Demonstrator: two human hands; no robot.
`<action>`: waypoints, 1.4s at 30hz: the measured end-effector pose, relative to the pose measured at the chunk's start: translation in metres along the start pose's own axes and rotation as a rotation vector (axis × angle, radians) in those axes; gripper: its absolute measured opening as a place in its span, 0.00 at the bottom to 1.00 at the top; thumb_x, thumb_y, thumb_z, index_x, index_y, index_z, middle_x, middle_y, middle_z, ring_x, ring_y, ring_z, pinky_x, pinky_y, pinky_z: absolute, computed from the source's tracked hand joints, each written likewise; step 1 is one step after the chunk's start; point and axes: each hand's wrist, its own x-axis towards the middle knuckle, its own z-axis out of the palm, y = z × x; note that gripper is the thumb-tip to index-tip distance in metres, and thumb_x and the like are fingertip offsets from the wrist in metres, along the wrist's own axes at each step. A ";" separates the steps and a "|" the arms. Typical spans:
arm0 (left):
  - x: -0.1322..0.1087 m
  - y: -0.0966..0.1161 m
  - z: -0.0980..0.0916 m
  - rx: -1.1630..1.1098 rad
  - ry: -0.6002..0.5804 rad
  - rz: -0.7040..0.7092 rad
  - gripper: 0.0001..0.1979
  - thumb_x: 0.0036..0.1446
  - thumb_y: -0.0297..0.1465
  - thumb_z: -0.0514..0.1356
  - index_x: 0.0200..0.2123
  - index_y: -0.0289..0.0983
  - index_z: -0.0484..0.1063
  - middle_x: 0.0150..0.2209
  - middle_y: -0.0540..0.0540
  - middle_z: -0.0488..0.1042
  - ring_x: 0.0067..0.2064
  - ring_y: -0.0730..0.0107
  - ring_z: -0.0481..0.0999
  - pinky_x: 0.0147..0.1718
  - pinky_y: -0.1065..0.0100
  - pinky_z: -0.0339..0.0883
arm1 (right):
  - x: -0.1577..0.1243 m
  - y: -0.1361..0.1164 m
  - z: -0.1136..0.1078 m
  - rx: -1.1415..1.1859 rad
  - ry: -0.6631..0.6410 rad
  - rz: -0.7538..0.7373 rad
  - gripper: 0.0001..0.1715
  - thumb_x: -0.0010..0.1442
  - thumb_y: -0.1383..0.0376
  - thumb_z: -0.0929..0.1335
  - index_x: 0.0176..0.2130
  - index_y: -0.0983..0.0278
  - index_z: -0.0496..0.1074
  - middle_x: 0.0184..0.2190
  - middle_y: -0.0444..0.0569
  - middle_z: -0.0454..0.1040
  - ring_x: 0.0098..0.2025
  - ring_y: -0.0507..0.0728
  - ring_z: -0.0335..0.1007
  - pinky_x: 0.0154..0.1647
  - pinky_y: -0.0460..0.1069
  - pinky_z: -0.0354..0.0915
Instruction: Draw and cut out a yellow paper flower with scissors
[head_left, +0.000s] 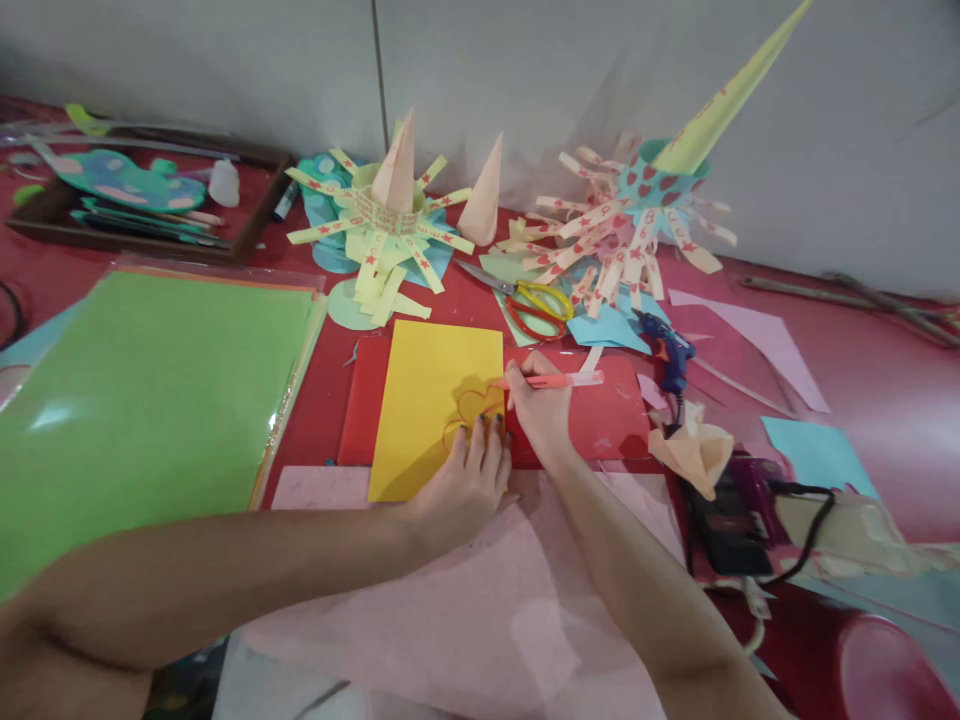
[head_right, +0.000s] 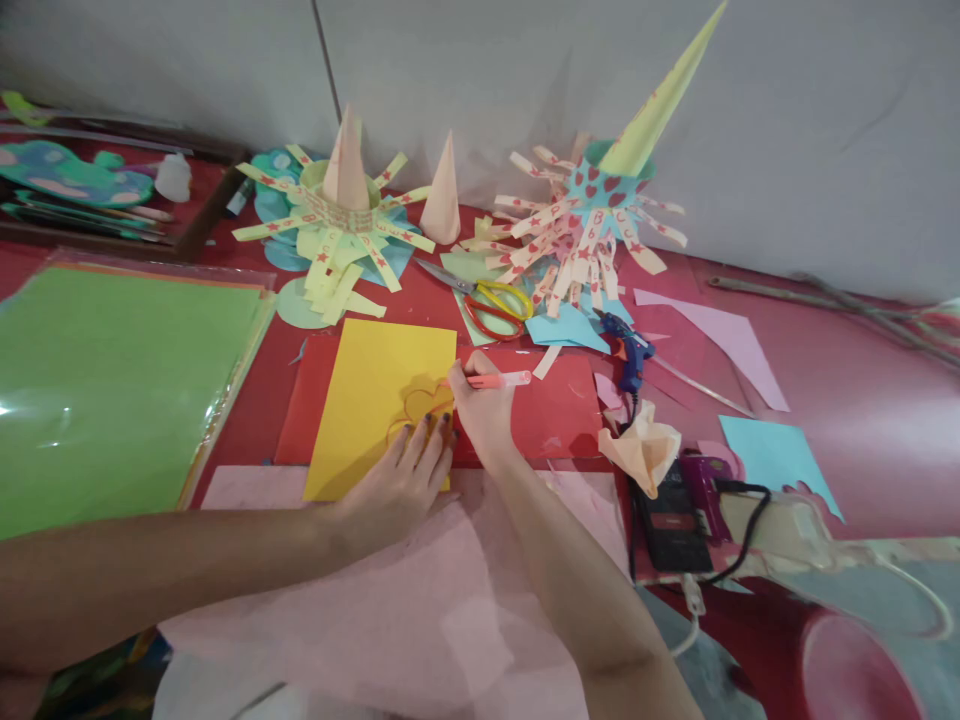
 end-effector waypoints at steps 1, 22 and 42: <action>0.000 0.000 0.000 0.003 -0.001 -0.001 0.25 0.64 0.38 0.46 0.52 0.24 0.68 0.53 0.26 0.69 0.52 0.45 0.71 0.45 0.53 0.66 | 0.000 0.001 0.000 -0.013 0.005 -0.013 0.18 0.54 0.64 0.63 0.19 0.60 0.49 0.14 0.35 0.50 0.18 0.47 0.50 0.22 0.44 0.54; -0.001 0.000 0.001 0.051 0.040 0.003 0.26 0.64 0.38 0.45 0.51 0.24 0.69 0.52 0.28 0.70 0.51 0.46 0.72 0.45 0.54 0.67 | -0.001 0.005 0.001 -0.095 0.134 -0.092 0.16 0.52 0.69 0.61 0.20 0.60 0.47 0.16 0.35 0.48 0.19 0.47 0.46 0.20 0.44 0.49; 0.000 0.000 0.001 0.037 0.049 0.003 0.25 0.63 0.38 0.47 0.51 0.24 0.70 0.52 0.27 0.70 0.51 0.45 0.72 0.45 0.53 0.67 | 0.002 0.002 -0.002 -0.031 0.183 -0.067 0.16 0.52 0.66 0.61 0.20 0.60 0.46 0.16 0.36 0.47 0.21 0.48 0.46 0.22 0.43 0.53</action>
